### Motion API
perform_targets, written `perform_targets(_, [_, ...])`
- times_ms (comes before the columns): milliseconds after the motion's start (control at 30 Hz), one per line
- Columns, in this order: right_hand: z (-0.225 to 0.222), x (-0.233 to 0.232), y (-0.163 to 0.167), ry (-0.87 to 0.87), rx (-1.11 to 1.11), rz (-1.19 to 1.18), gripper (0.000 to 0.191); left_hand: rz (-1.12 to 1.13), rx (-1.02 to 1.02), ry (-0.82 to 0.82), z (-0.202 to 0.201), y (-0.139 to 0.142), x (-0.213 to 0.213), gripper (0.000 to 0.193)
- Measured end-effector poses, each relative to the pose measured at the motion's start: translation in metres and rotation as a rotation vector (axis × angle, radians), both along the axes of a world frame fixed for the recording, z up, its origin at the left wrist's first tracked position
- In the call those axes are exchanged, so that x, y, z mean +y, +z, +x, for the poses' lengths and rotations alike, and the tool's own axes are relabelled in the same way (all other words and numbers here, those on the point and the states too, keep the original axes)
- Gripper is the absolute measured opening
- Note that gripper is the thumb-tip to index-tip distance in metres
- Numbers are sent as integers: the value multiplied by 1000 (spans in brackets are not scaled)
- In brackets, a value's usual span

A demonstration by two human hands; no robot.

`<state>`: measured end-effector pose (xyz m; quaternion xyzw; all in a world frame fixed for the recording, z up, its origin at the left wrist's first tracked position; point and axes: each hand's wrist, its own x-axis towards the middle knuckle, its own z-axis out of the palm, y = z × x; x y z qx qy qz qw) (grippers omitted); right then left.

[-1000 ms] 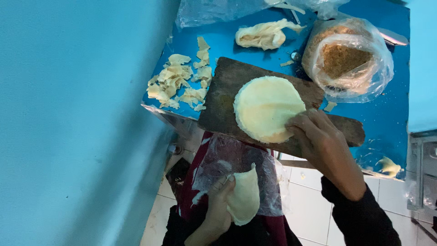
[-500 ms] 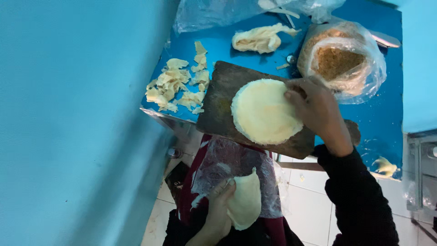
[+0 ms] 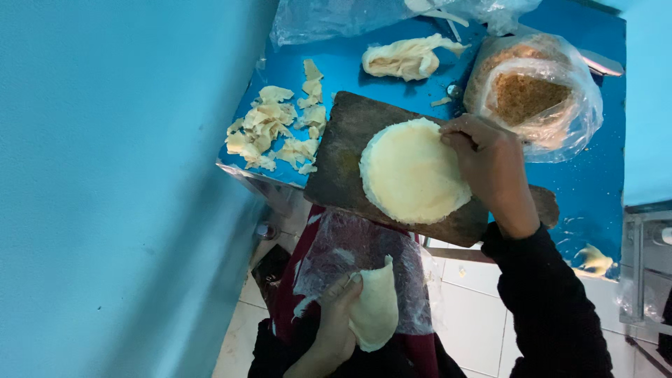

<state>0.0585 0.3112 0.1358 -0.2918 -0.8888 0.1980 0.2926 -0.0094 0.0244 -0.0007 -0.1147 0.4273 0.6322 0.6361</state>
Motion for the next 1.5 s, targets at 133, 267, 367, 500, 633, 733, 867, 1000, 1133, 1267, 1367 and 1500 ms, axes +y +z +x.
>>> perform_targets(133, [2, 2, -3, -14, -16, 29, 8, -38, 0, -34, 1, -6, -1, 33])
perform_targets(267, [-1, 0, -2, -5, -16, 32, 9, -6, -13, 12, 3, -9, -1, 30])
perform_targets(367, [0, -11, 2, -19, -54, 164, 18, 26, -34, 31, 3, -7, -2, 30])
perform_targets(500, [14, -40, 1, -37, -31, 153, 37, -97, -19, 0, -1, -4, 2, 32])
perform_targets(633, [22, -43, -5, -19, 31, 118, 33, -51, -33, -20, -3, 0, 2, 35])
perform_targets(733, [32, -49, -10, -66, 60, 73, 30, 43, -36, 31, -2, 4, 3, 34])
perform_targets(867, [40, -56, -21, -40, 62, 64, 26, 76, -28, 13, -4, 14, 6, 34])
perform_targets(1000, [55, -63, -25, -142, 70, 109, 25, -44, -98, -47, -9, 34, 10, 35])
perform_targets(1133, [81, -106, -32, -53, 130, -238, 22, 283, -169, -24, -15, 53, 8, 33])
perform_targets(1267, [96, -137, -51, 284, 256, -753, 74, 421, -195, -32, -13, 56, 16, 35])
perform_targets(1367, [96, -134, -64, 87, 397, -1273, 64, 486, -262, -17, -13, 50, 20, 42])
perform_targets(1500, [102, -125, -58, -81, 746, -1191, 50, 449, -493, 123, 0, 40, 25, 43])
